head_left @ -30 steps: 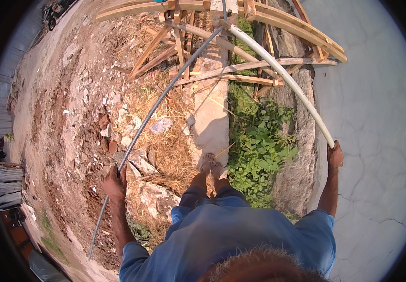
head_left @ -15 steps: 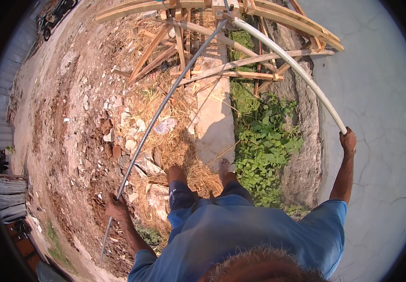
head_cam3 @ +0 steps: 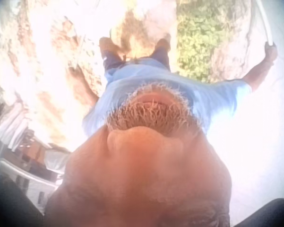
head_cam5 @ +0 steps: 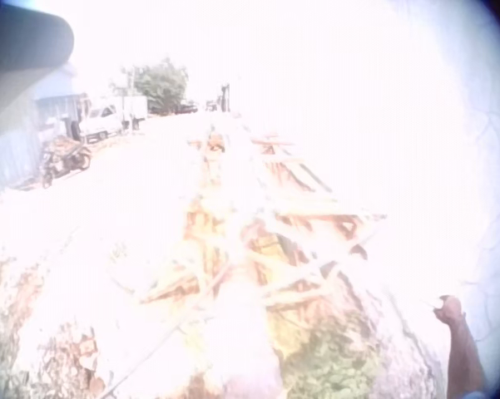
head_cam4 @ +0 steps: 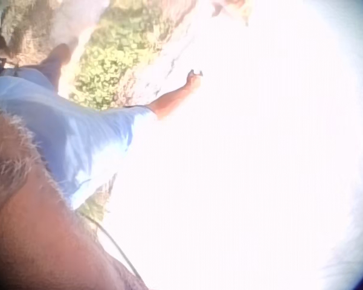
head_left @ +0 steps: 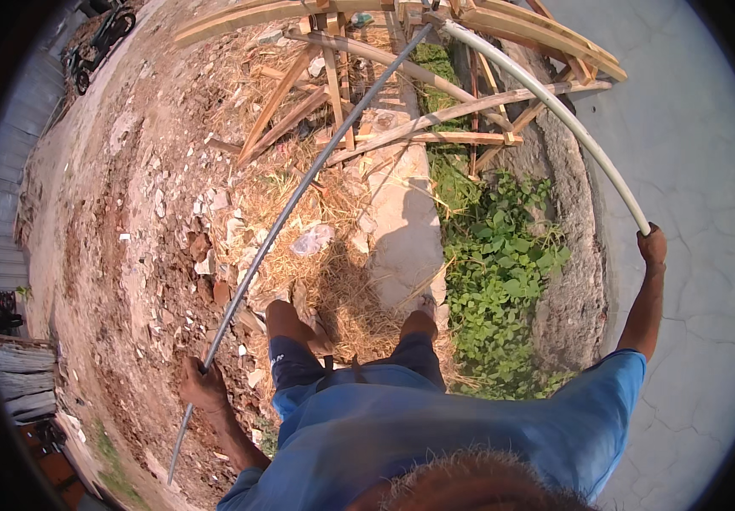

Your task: The person measures a length of rebar using a tape measure and then uses a pipe and a wooden jig to bend the metal rod.

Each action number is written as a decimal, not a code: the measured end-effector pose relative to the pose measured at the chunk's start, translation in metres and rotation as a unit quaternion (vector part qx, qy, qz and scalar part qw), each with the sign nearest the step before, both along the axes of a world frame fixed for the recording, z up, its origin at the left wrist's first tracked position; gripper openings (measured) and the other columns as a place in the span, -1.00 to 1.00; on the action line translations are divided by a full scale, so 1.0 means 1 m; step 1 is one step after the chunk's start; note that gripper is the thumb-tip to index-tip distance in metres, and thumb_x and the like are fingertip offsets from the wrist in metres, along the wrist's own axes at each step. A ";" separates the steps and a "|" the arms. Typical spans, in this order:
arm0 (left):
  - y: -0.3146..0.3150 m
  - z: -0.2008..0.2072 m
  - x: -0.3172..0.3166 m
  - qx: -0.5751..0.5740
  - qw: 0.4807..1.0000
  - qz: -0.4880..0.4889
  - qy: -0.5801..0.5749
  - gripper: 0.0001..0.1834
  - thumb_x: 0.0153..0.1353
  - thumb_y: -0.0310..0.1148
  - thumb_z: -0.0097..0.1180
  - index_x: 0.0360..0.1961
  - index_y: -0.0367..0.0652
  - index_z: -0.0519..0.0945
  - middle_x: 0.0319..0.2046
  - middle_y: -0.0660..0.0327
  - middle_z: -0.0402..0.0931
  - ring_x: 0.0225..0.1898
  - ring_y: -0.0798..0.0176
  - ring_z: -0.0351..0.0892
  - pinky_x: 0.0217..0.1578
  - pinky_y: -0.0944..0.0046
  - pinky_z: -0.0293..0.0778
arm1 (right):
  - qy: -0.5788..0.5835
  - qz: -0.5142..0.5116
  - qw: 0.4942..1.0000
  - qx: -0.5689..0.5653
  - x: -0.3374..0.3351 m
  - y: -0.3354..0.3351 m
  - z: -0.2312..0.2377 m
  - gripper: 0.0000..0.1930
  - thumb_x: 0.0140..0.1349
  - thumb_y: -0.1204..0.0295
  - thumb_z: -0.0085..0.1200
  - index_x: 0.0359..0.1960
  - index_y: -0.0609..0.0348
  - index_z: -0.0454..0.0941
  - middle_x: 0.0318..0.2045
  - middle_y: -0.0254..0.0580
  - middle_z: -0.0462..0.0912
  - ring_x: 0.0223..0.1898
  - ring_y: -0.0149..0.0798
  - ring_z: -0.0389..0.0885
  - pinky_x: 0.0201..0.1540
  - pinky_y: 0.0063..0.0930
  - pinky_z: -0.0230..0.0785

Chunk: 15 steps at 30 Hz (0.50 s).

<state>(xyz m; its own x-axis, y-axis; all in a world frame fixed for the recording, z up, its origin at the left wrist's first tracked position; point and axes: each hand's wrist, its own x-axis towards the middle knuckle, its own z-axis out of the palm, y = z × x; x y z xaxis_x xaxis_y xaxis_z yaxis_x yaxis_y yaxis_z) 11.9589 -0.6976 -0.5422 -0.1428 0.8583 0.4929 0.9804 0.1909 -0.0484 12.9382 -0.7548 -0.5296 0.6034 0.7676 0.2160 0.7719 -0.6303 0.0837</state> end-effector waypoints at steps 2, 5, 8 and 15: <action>0.014 0.002 -0.013 0.036 0.998 -0.041 0.024 -0.56 0.12 -0.16 0.34 -0.63 -0.05 0.31 -0.77 0.24 0.24 -0.76 0.19 0.22 -0.71 0.16 0.16 | -0.016 -0.006 1.000 -0.012 -0.005 -0.007 -0.006 -0.80 0.04 0.34 0.11 -0.39 0.22 0.56 -0.44 0.17 0.63 -0.32 0.28 0.59 -0.28 0.06 0.43; 0.039 0.012 -0.040 0.065 0.993 -0.079 0.057 -0.51 0.09 -0.11 0.38 -0.66 -0.04 0.29 -0.79 0.27 0.17 -0.78 0.24 0.14 -0.73 0.18 0.10 | -0.008 -0.034 0.999 -0.009 -0.032 -0.019 -0.014 -0.78 0.04 0.33 0.11 -0.36 0.22 0.57 -0.42 0.17 0.64 -0.31 0.27 0.59 -0.26 0.04 0.45; 0.092 0.035 -0.076 0.088 0.987 -0.101 0.091 -0.48 0.09 -0.10 0.38 -0.68 -0.05 0.28 -0.80 0.27 0.16 -0.80 0.25 0.12 -0.73 0.19 0.09 | 0.013 -0.061 0.998 0.011 -0.089 -0.045 -0.022 -0.77 0.04 0.32 0.14 -0.31 0.20 0.59 -0.40 0.16 0.64 -0.29 0.26 0.60 -0.23 0.02 0.46; 0.261 0.072 -0.183 0.087 0.975 -0.169 0.119 -0.50 0.11 -0.12 0.36 -0.65 -0.09 0.28 -0.78 0.22 0.26 -0.77 0.10 0.27 -0.70 0.14 0.18 | 0.021 -0.184 0.983 -0.014 -0.252 -0.073 -0.013 -0.77 0.06 0.29 0.16 -0.30 0.15 0.58 -0.36 0.17 0.65 -0.25 0.25 0.61 -0.22 0.02 0.47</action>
<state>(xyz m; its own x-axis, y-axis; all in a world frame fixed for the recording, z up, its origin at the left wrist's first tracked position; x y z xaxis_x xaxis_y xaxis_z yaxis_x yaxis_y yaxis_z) 11.7755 -0.4369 -0.4697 0.2693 0.7372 0.6196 0.9538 -0.1151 -0.2775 12.6864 -0.8275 -0.5430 0.8486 0.5021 0.1665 0.4962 -0.8647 0.0784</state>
